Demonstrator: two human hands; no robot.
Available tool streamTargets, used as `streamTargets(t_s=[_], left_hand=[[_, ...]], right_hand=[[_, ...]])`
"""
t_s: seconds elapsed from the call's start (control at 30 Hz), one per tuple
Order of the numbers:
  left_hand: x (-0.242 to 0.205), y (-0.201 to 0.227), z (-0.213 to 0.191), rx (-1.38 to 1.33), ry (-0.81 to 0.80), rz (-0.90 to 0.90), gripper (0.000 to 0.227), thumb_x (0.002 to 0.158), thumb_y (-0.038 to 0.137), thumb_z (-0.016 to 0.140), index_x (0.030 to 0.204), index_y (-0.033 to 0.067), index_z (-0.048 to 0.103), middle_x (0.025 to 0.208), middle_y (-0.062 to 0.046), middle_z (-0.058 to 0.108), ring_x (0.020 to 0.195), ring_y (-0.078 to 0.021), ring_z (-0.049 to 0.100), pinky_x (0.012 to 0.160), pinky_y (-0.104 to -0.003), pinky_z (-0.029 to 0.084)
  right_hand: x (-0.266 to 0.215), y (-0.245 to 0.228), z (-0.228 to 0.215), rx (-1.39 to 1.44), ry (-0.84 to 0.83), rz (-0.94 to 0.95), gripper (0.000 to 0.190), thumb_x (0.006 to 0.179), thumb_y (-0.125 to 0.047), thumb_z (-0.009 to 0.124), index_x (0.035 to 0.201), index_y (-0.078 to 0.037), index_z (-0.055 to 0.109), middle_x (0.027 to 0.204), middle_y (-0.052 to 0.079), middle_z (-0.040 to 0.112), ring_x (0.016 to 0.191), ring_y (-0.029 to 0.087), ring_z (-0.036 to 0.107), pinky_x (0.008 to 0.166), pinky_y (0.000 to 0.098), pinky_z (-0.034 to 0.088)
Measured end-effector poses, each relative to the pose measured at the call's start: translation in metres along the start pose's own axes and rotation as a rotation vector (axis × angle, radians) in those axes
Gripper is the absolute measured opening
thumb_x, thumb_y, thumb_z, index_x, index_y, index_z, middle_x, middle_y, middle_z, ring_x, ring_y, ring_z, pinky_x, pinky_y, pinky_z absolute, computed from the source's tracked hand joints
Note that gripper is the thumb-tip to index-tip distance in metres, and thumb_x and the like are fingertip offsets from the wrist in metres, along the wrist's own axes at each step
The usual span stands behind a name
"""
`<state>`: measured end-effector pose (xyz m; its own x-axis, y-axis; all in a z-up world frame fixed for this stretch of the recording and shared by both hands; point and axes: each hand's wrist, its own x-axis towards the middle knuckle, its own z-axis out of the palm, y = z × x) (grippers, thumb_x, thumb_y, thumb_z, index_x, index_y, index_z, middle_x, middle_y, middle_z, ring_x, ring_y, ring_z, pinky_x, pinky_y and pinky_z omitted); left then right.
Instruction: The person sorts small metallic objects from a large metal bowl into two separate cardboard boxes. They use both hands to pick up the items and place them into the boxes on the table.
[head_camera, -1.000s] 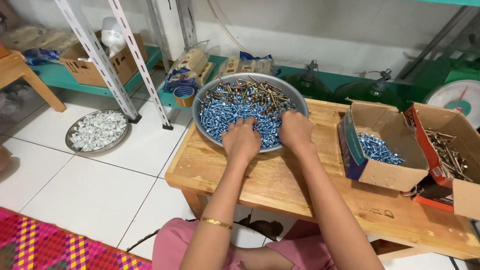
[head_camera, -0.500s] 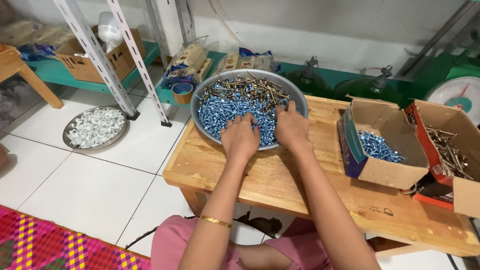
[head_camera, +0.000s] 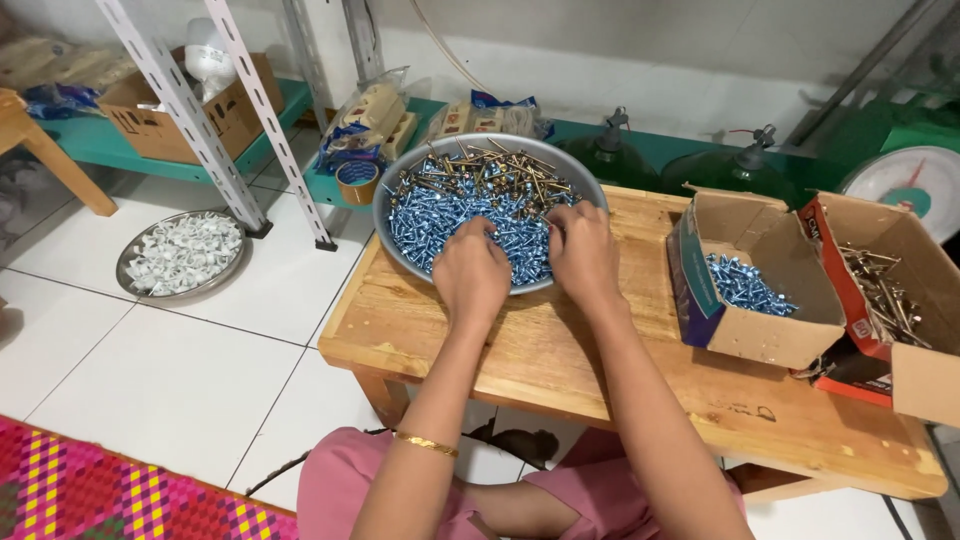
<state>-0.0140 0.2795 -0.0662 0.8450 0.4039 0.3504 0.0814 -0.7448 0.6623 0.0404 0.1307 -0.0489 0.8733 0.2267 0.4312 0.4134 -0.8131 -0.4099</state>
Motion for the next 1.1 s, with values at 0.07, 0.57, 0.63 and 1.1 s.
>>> streamTargets(t_s=[0.07,0.57,0.63,1.1], left_hand=[[0.004,-0.006,0.01,-0.009,0.024,0.0,0.022,0.091,0.007,0.058,0.109,0.0129,0.069,0.106,-0.009,0.072,0.106,-0.0344,0.069,0.091,-0.051,0.051],[-0.016,0.005,-0.009,-0.263,0.383,0.033,0.02,0.097,0.006,0.062,0.114,0.0158,0.068,0.104,-0.001,0.065,0.097,-0.0265,0.071,0.081,-0.043,0.059],[-0.016,0.001,-0.005,-0.291,0.422,0.051,0.018,0.1,0.009,0.062,0.115,0.0164,0.068,0.104,0.0,0.064,0.097,-0.0252,0.071,0.08,-0.04,0.06],[-0.018,-0.002,-0.008,-0.46,0.5,0.152,0.01,0.1,0.012,0.067,0.108,0.0154,0.071,0.098,0.002,0.066,0.089,-0.0168,0.07,0.069,-0.027,0.06]], right_hand=[[-0.002,-0.004,-0.004,0.009,0.012,-0.034,0.018,0.094,-0.009,0.065,0.108,-0.013,0.076,0.103,0.009,0.064,0.111,0.033,0.063,0.092,0.0503,0.057],[-0.023,-0.024,-0.016,0.293,0.05,-0.164,0.02,0.089,-0.003,0.073,0.107,-0.01,0.079,0.09,0.01,0.073,0.085,0.031,0.075,0.075,0.0395,0.062],[-0.029,-0.029,-0.02,0.305,0.053,-0.169,0.021,0.089,-0.002,0.073,0.108,-0.009,0.079,0.089,0.011,0.073,0.084,0.031,0.075,0.074,0.0393,0.062],[-0.057,-0.036,-0.023,0.324,0.123,-0.184,0.022,0.095,-0.011,0.072,0.116,-0.013,0.075,0.088,0.012,0.076,0.083,0.033,0.075,0.072,0.0399,0.063]])
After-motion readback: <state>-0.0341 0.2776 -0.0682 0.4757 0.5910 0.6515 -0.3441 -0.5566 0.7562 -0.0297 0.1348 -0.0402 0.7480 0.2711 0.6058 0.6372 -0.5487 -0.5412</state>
